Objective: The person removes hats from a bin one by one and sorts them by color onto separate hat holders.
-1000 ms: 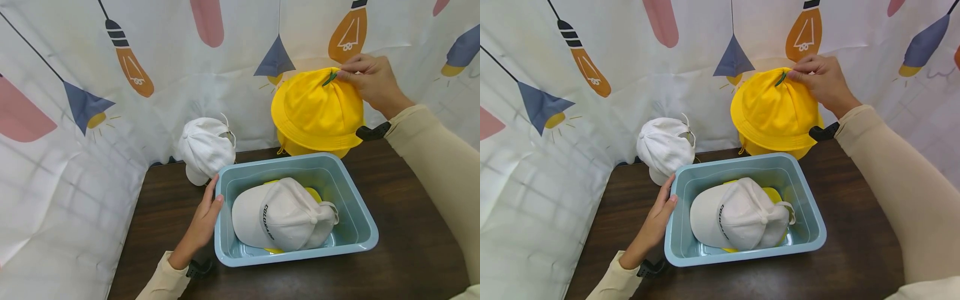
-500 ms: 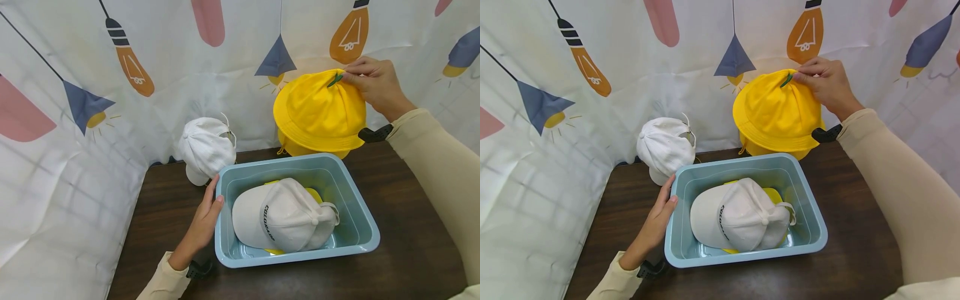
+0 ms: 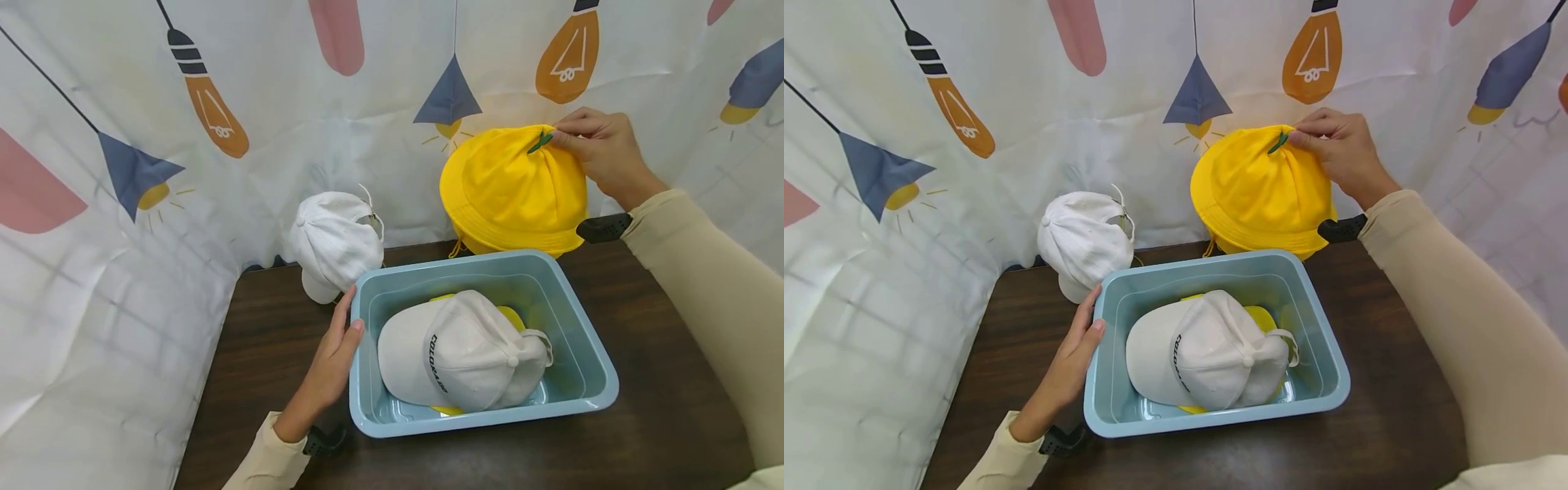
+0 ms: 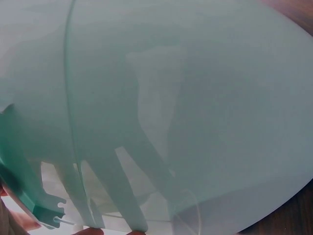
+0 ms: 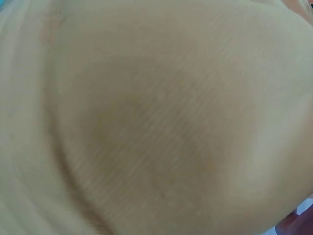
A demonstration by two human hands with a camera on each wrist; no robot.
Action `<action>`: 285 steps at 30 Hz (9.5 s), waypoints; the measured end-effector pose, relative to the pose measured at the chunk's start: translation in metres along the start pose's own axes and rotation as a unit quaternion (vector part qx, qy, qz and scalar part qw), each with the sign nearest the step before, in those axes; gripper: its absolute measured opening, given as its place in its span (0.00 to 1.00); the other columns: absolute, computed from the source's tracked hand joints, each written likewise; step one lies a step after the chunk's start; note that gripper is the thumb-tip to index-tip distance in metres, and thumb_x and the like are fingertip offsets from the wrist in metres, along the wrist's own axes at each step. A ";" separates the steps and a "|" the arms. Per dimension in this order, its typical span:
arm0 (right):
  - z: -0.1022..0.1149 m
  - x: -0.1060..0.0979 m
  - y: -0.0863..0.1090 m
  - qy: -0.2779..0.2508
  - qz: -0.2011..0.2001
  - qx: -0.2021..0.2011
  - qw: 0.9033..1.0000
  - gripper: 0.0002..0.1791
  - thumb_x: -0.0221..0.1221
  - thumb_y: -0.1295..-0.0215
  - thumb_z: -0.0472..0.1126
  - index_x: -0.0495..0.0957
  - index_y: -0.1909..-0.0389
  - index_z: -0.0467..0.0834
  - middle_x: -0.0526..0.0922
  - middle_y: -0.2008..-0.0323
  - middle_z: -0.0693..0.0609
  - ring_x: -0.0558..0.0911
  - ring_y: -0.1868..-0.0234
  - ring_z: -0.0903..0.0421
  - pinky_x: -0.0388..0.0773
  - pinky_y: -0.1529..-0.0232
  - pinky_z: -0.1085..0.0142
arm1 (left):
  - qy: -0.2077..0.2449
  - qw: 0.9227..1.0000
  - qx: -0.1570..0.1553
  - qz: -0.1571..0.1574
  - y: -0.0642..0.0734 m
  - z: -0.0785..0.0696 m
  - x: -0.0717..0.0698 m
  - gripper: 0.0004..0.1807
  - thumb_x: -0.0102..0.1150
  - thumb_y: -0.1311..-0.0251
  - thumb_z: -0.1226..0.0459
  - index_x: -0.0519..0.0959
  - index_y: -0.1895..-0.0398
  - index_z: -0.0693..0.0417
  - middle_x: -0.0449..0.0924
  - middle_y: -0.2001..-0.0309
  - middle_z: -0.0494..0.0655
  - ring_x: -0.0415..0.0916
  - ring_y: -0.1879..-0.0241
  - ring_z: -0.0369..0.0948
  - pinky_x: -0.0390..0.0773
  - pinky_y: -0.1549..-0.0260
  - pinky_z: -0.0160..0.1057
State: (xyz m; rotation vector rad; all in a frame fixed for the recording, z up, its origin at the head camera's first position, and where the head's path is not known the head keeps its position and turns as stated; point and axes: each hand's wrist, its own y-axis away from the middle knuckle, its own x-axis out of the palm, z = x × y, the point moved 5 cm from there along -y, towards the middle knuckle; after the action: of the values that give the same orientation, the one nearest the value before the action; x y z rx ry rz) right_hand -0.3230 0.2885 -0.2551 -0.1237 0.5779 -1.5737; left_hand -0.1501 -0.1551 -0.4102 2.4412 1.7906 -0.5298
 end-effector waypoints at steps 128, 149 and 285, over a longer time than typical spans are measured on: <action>-0.024 0.015 0.076 0.108 -0.120 0.031 0.986 0.22 0.66 0.31 0.44 0.82 0.40 0.40 0.70 0.57 0.61 0.67 0.52 0.58 0.73 0.63 0.81 | -0.290 0.950 0.074 0.088 -0.266 -0.122 0.097 0.25 0.53 0.27 0.46 0.74 0.29 0.35 0.75 0.31 0.36 0.69 0.30 0.38 0.68 0.30 0.36; -0.052 0.005 0.073 -0.065 -0.162 0.012 0.985 0.13 0.68 0.35 0.35 0.86 0.55 0.29 0.75 0.59 0.53 0.72 0.54 0.56 0.80 0.59 0.79 | -0.228 0.971 0.031 0.064 -0.277 -0.102 0.094 0.17 0.61 0.31 0.51 0.87 0.46 0.43 0.87 0.46 0.39 0.82 0.47 0.38 0.81 0.47 0.35; 0.028 0.128 0.171 0.080 0.547 -0.055 0.832 0.25 0.74 0.53 0.56 0.88 0.50 0.59 0.70 0.62 0.46 0.73 0.59 0.51 0.74 0.63 0.64 | -0.158 0.987 0.009 0.017 0.003 -0.010 -0.014 0.34 0.46 0.21 0.54 0.49 0.17 0.42 0.55 0.21 0.51 0.64 0.27 0.58 0.72 0.39 0.65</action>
State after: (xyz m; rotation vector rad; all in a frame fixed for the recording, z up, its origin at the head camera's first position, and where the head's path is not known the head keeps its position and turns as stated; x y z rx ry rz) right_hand -0.1705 0.1612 -0.3387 0.2340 0.6903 -0.4236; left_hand -0.1491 -0.1666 -0.3969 2.2383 1.6194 -0.8771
